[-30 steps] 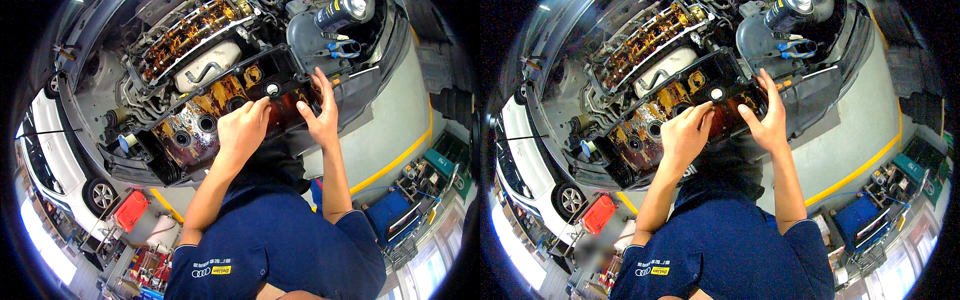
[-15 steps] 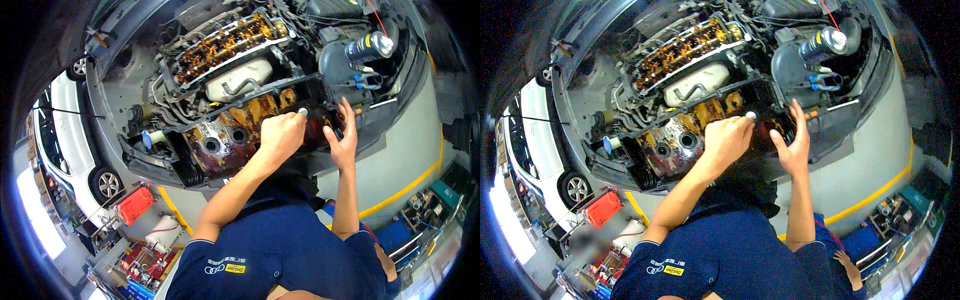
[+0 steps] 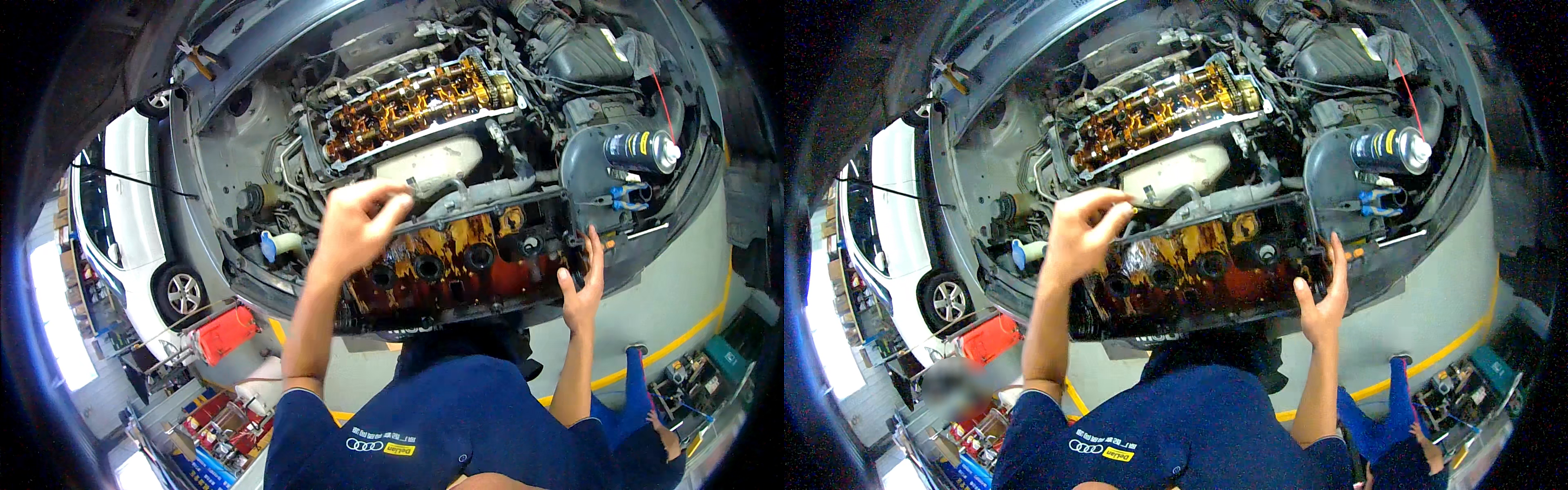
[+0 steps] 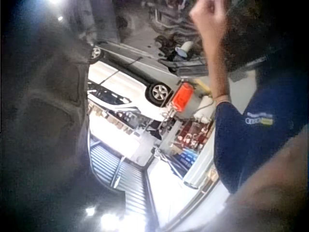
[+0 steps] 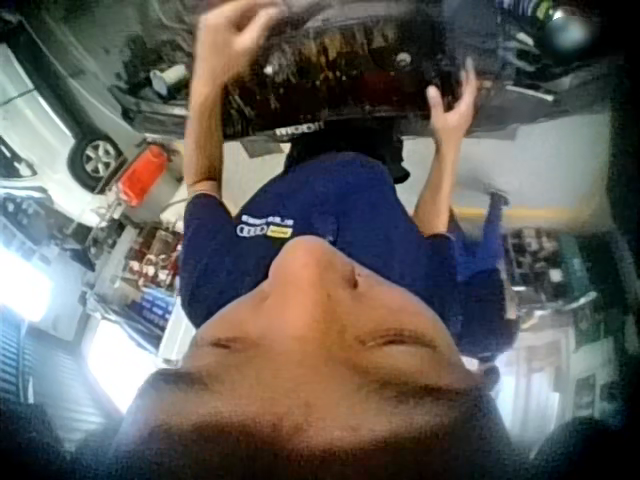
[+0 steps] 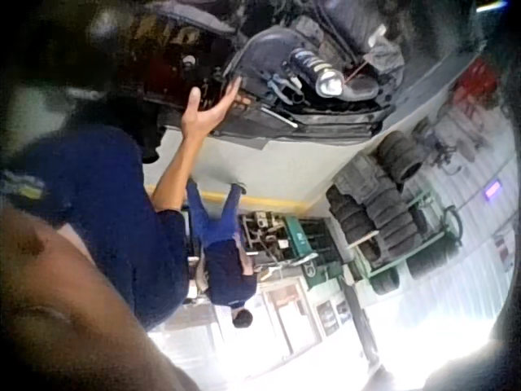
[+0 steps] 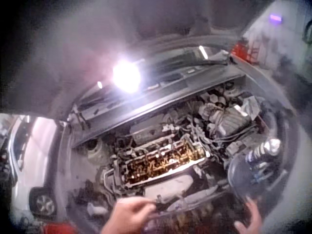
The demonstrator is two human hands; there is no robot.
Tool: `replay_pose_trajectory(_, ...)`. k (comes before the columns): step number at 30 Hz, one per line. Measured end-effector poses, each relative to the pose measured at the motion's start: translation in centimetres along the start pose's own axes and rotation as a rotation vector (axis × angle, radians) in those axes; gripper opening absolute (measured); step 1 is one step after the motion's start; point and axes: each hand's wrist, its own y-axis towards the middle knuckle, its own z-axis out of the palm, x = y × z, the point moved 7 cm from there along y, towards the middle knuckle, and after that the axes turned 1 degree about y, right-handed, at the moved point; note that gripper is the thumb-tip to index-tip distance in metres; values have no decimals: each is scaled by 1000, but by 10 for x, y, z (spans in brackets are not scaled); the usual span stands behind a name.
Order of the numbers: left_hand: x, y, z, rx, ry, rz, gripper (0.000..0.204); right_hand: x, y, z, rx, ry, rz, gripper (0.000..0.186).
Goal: The person applies sealant to the engine block using a caulking gun, then retrieves a dirty valve cover from a tray. They wipe the inside of the valve cover with a cloth and place it onto the engine, adjusting its position to fit over the camshafts.
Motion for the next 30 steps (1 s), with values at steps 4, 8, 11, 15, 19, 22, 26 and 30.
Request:
replay_pose_trajectory(4, 96, 62, -35, 64, 312, -86, 29, -1, 1, 0, -16, -77, 15, 94)
replay_pose_trajectory(8, 133, 118, -13, 203, 463, -9, 42, 0, 3, 4, -31, -30, 98, 100)
replay_pose_trajectory(11, 157, 150, 24, 382, 645, 34, 63, -6, 2, 1, -58, -55, 118, 103)
replay_pose_trajectory(15, 170, 188, 57, 478, 721, 10, 80, -7, 2, 1, -68, -91, 145, 106)
replay_pose_trajectory(19, 187, 205, 71, 520, 712, -72, 87, -3, 6, 4, -57, -80, 178, 108)
replay_pose_trajectory(22, 196, 211, 76, 534, 724, -80, 88, -2, 5, 4, -63, -68, 172, 106)
replay_pose_trajectory(26, 199, 208, 80, 536, 687, -88, 85, 0, 4, 6, -51, -68, 183, 106)
replay_pose_trajectory(30, 206, 203, 76, 492, 568, -22, 75, -2, 1, 2, -47, -94, 139, 104)
